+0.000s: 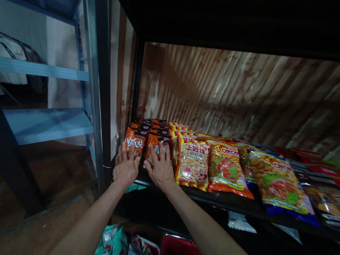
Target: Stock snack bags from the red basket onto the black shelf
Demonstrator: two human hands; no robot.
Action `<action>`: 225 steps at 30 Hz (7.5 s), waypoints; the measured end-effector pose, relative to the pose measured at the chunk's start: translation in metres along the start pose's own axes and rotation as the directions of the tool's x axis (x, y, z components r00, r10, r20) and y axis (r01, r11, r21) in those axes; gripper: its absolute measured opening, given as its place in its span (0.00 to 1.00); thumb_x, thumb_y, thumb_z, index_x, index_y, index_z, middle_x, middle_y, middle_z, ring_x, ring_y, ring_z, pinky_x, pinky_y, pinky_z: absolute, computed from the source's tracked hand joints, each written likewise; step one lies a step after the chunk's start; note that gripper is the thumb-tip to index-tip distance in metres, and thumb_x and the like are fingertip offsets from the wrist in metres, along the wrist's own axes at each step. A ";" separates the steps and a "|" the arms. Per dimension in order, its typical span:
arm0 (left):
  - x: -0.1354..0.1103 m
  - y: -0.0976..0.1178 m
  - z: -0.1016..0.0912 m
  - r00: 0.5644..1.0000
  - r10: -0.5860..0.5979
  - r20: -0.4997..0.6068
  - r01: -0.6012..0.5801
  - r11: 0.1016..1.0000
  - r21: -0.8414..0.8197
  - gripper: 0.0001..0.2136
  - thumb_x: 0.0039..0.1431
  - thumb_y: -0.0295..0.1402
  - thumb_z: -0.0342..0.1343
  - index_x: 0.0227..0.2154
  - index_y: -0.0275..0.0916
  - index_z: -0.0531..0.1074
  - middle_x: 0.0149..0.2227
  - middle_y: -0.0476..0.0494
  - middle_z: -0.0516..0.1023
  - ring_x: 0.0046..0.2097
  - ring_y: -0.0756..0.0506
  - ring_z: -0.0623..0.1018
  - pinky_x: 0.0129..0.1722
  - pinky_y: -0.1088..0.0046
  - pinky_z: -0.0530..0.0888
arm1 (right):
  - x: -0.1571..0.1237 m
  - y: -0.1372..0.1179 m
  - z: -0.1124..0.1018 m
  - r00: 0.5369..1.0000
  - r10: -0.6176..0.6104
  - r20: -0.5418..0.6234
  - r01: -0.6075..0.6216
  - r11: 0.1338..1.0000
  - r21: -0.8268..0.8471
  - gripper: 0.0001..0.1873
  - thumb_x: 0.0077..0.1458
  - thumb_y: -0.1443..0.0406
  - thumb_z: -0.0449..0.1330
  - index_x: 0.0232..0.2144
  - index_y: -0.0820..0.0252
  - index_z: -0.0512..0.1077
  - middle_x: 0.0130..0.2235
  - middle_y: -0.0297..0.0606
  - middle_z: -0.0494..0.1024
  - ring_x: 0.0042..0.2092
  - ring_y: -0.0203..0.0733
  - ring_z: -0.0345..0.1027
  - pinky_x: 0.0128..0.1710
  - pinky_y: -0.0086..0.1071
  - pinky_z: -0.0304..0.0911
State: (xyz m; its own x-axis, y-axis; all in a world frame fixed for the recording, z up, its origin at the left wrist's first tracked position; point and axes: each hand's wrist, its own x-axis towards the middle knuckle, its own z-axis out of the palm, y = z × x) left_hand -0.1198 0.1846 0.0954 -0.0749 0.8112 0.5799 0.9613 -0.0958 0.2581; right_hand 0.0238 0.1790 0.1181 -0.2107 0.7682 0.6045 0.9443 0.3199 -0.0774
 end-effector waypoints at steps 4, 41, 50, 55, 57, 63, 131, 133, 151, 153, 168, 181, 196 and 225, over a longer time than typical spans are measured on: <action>0.000 0.001 0.000 1.000 -0.005 0.000 0.005 1.000 0.002 0.27 0.63 0.41 0.41 0.63 0.36 0.51 0.65 0.29 0.48 0.63 0.35 0.57 0.56 0.56 0.62 | 0.000 0.000 0.000 1.000 0.002 -0.010 -0.002 1.000 0.006 0.31 0.57 0.57 0.52 0.61 0.57 0.55 0.66 0.47 0.44 0.66 0.60 0.30 0.56 0.54 0.52; -0.003 0.000 -0.001 0.996 0.031 -0.084 -0.037 0.997 -0.069 0.24 0.63 0.38 0.41 0.61 0.43 0.55 0.65 0.43 0.51 0.66 0.39 0.47 0.61 0.54 0.56 | 0.056 0.011 0.003 0.999 0.036 0.035 -0.033 0.996 -0.079 0.25 0.62 0.56 0.42 0.59 0.53 0.59 0.64 0.41 0.55 0.66 0.52 0.34 0.61 0.53 0.36; -0.003 0.000 -0.002 0.996 0.032 -0.087 -0.035 0.999 -0.029 0.25 0.62 0.36 0.43 0.62 0.41 0.54 0.66 0.41 0.49 0.66 0.39 0.45 0.60 0.55 0.57 | 0.074 -0.018 -0.002 0.972 -0.237 -0.002 0.236 0.970 -0.055 0.24 0.62 0.59 0.46 0.60 0.53 0.57 0.65 0.37 0.50 0.67 0.49 0.33 0.62 0.51 0.31; -0.003 0.000 0.000 0.996 0.041 -0.083 -0.044 0.998 -0.038 0.25 0.63 0.37 0.41 0.62 0.39 0.52 0.66 0.39 0.49 0.66 0.38 0.46 0.60 0.55 0.57 | 0.088 -0.021 0.009 0.966 -0.221 0.131 0.228 0.973 -0.041 0.25 0.63 0.58 0.42 0.60 0.54 0.55 0.64 0.38 0.53 0.66 0.50 0.38 0.62 0.53 0.31; -0.003 0.000 0.001 0.996 0.043 -0.081 -0.046 0.998 -0.041 0.25 0.63 0.37 0.41 0.63 0.40 0.51 0.66 0.39 0.49 0.66 0.39 0.46 0.60 0.55 0.57 | 0.090 -0.020 0.012 0.965 -0.221 0.142 0.228 0.973 -0.036 0.25 0.63 0.57 0.41 0.61 0.53 0.55 0.64 0.39 0.53 0.66 0.50 0.38 0.62 0.53 0.30; -0.003 -0.002 0.000 0.995 0.032 -0.090 -0.038 0.997 -0.069 0.26 0.63 0.38 0.41 0.63 0.37 0.49 0.66 0.36 0.46 0.67 0.38 0.44 0.61 0.55 0.54 | 0.088 -0.022 0.006 0.971 -0.221 0.094 0.221 0.975 0.009 0.25 0.63 0.57 0.44 0.60 0.54 0.55 0.65 0.41 0.50 0.66 0.51 0.35 0.62 0.53 0.31; -0.030 0.185 0.023 0.999 -0.042 -0.012 0.029 0.839 -0.543 0.30 0.59 0.35 0.44 0.61 0.23 0.47 0.63 0.21 0.50 0.65 0.34 0.50 0.61 0.51 0.55 | -0.038 0.132 -0.046 0.919 0.393 -0.043 -0.316 0.795 0.519 0.32 0.58 0.54 0.45 0.60 0.68 0.52 0.60 0.54 0.60 0.61 0.49 0.54 0.58 0.47 0.52; -0.021 0.185 0.024 0.995 -0.084 0.046 0.095 0.831 -0.549 0.29 0.58 0.34 0.43 0.60 0.21 0.48 0.62 0.19 0.52 0.64 0.33 0.53 0.60 0.52 0.57 | -0.036 0.131 -0.044 0.905 0.424 -0.015 -0.349 0.763 0.545 0.34 0.58 0.53 0.46 0.61 0.66 0.50 0.60 0.54 0.60 0.60 0.50 0.55 0.57 0.48 0.53; -0.002 0.185 0.038 0.983 -0.150 0.104 0.182 0.786 -0.591 0.29 0.59 0.36 0.43 0.59 0.23 0.51 0.57 0.22 0.63 0.59 0.35 0.64 0.57 0.56 0.61 | -0.015 0.136 -0.043 0.787 0.598 0.153 -0.588 0.651 0.480 0.41 0.54 0.46 0.46 0.63 0.61 0.46 0.49 0.54 0.73 0.46 0.57 0.70 0.48 0.52 0.60; -0.002 0.184 0.039 0.982 -0.149 0.117 0.190 0.790 -0.583 0.29 0.59 0.37 0.43 0.59 0.23 0.51 0.57 0.22 0.64 0.59 0.35 0.65 0.57 0.56 0.62 | -0.015 0.138 -0.039 0.810 0.575 0.118 -0.552 0.677 0.487 0.42 0.54 0.45 0.45 0.63 0.61 0.46 0.45 0.52 0.76 0.42 0.55 0.72 0.45 0.50 0.62; -0.001 0.182 0.033 0.987 -0.102 0.123 0.153 0.835 -0.529 0.29 0.60 0.35 0.41 0.59 0.17 0.49 0.57 0.18 0.63 0.58 0.34 0.66 0.56 0.56 0.63 | -0.017 0.129 -0.040 0.838 0.527 0.139 -0.524 0.707 0.475 0.39 0.57 0.47 0.41 0.63 0.64 0.43 0.57 0.54 0.65 0.55 0.57 0.63 0.52 0.52 0.56; -0.008 0.180 0.032 0.996 -0.055 0.069 0.082 0.858 -0.507 0.28 0.61 0.33 0.41 0.60 0.19 0.47 0.58 0.20 0.60 0.59 0.36 0.64 0.56 0.58 0.64 | 0.024 0.114 -0.064 0.994 0.077 -0.073 -0.079 0.997 -0.022 0.25 0.61 0.58 0.46 0.60 0.52 0.56 0.65 0.39 0.50 0.66 0.50 0.33 0.62 0.50 0.36; -0.011 0.184 0.038 0.997 -0.048 0.066 0.072 0.894 -0.442 0.27 0.61 0.33 0.40 0.60 0.20 0.49 0.57 0.20 0.62 0.58 0.36 0.66 0.54 0.58 0.65 | 0.037 0.123 -0.052 0.993 0.110 0.029 -0.106 0.987 -0.120 0.24 0.63 0.56 0.43 0.58 0.53 0.60 0.62 0.44 0.58 0.65 0.51 0.42 0.61 0.51 0.35; -0.039 0.177 0.019 0.939 0.212 -0.270 -0.300 0.888 -0.348 0.22 0.61 0.27 0.40 0.58 0.31 0.56 0.61 0.35 0.61 0.65 0.43 0.51 0.62 0.58 0.57 | -0.054 0.129 -0.057 0.955 0.216 -0.203 -0.175 0.963 0.203 0.26 0.63 0.61 0.38 0.60 0.65 0.54 0.65 0.47 0.50 0.66 0.43 0.39 0.62 0.46 0.45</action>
State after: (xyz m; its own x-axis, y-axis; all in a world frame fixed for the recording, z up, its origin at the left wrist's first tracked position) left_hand 0.0580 0.1473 0.1035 0.0618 0.5862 0.8078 0.7844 -0.5290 0.3239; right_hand 0.1720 0.1472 0.1208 0.0543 0.6900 0.7217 0.8951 0.2867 -0.3415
